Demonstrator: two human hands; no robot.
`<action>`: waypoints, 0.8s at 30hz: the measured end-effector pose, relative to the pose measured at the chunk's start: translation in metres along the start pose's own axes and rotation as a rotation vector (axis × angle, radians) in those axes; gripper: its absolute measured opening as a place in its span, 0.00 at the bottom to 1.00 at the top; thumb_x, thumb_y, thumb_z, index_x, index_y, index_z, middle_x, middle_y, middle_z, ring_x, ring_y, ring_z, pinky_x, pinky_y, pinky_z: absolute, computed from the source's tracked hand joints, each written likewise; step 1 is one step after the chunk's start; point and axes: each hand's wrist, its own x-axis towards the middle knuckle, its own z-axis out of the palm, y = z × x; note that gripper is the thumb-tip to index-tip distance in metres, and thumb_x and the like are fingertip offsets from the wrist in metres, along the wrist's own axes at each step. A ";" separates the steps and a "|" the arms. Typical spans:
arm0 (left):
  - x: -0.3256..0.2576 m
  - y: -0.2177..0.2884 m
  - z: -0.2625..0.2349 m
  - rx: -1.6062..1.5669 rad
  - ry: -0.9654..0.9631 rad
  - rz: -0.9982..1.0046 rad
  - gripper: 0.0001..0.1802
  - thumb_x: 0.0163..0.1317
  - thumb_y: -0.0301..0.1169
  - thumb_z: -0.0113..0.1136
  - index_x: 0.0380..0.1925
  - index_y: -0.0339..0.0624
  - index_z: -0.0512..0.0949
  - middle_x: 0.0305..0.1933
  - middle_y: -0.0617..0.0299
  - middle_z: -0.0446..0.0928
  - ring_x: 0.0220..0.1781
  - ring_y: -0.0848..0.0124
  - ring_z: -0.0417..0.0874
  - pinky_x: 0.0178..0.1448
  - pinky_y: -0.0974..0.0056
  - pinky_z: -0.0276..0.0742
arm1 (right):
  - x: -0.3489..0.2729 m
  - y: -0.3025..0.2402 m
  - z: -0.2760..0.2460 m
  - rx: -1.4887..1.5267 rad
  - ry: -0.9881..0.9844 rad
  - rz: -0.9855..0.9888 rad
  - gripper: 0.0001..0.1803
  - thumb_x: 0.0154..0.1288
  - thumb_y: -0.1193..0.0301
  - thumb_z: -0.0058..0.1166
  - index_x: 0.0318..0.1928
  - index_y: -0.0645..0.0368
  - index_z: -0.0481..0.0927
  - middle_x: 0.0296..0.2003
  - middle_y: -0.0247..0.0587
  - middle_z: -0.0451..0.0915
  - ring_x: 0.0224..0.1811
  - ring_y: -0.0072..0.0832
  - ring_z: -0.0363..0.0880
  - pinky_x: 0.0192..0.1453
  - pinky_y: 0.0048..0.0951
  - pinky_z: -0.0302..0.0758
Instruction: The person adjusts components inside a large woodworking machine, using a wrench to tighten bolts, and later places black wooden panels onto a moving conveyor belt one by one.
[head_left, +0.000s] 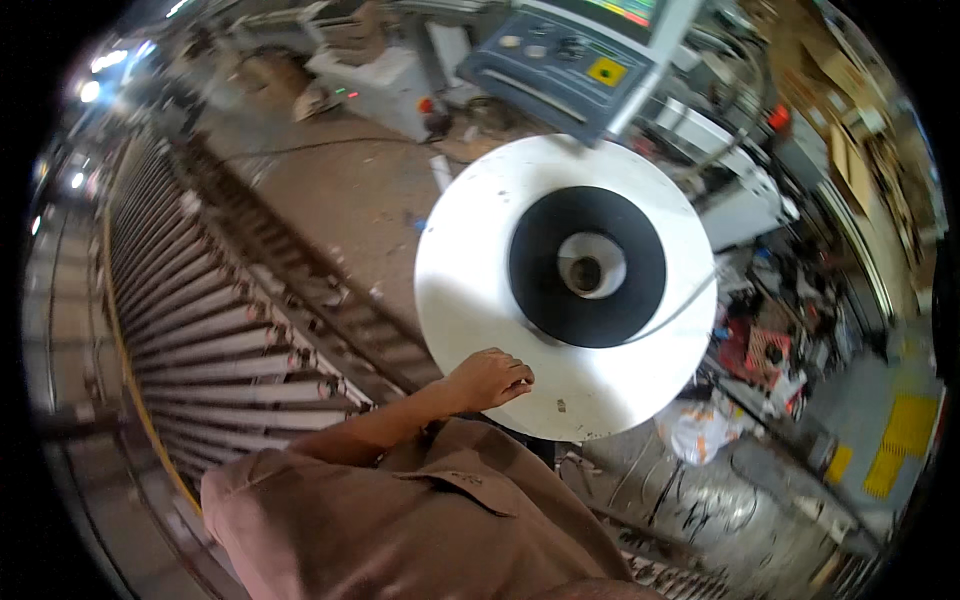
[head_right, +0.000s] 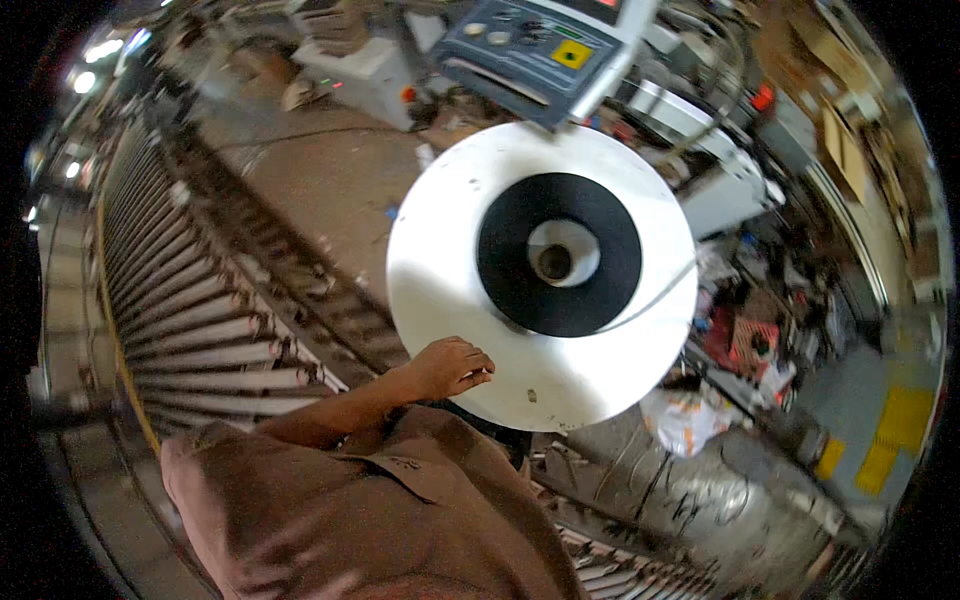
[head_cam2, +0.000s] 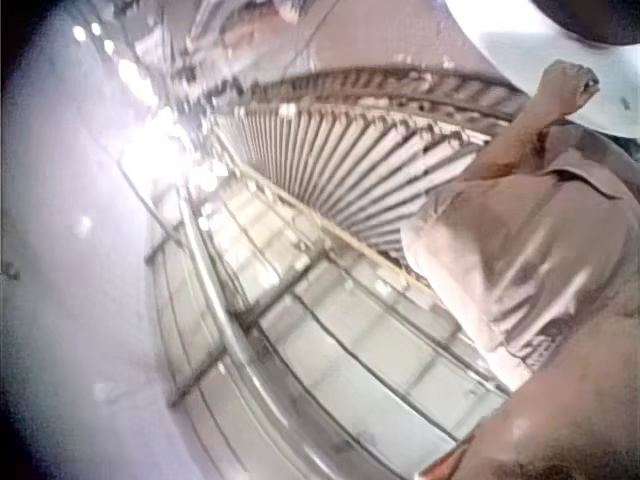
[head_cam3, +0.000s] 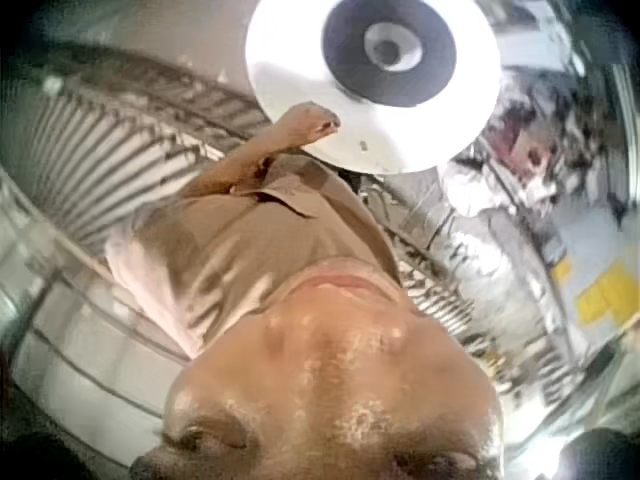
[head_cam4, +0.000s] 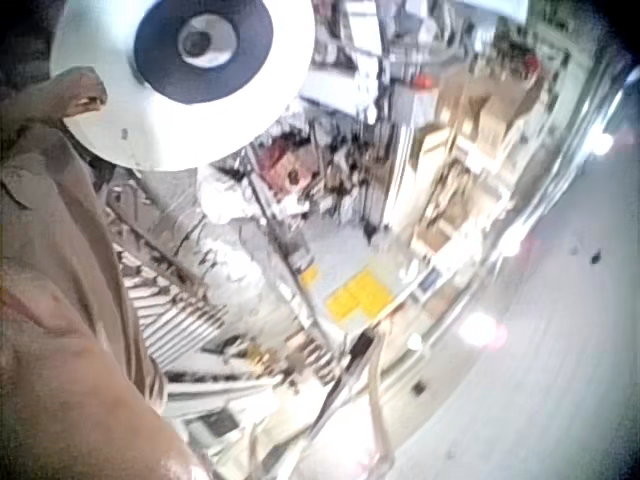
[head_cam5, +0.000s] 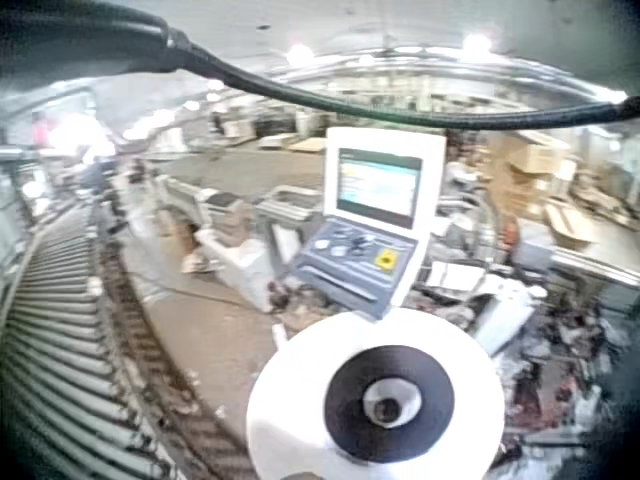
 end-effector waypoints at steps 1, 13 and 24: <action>-0.006 0.002 -0.003 0.025 -0.017 -0.005 0.13 0.80 0.42 0.61 0.49 0.46 0.86 0.41 0.57 0.88 0.47 0.55 0.89 0.60 0.47 0.82 | 0.005 0.004 -0.009 -0.020 0.003 -0.014 0.19 0.82 0.57 0.53 0.54 0.61 0.83 0.43 0.65 0.86 0.45 0.58 0.89 0.55 0.61 0.84; 0.016 -0.061 -0.032 -0.046 0.007 0.192 0.13 0.79 0.43 0.62 0.46 0.46 0.86 0.44 0.60 0.89 0.46 0.56 0.89 0.58 0.49 0.82 | 0.054 -0.071 -0.039 -0.116 0.047 -0.016 0.18 0.81 0.57 0.54 0.53 0.60 0.84 0.40 0.64 0.87 0.43 0.57 0.90 0.55 0.61 0.84; -0.068 -0.333 -0.201 -0.256 0.225 0.016 0.18 0.82 0.47 0.60 0.49 0.46 0.89 0.47 0.56 0.91 0.45 0.53 0.90 0.54 0.47 0.84 | 0.102 -0.311 0.050 -0.223 -0.071 0.196 0.18 0.81 0.56 0.54 0.52 0.59 0.84 0.37 0.63 0.88 0.42 0.57 0.90 0.55 0.60 0.85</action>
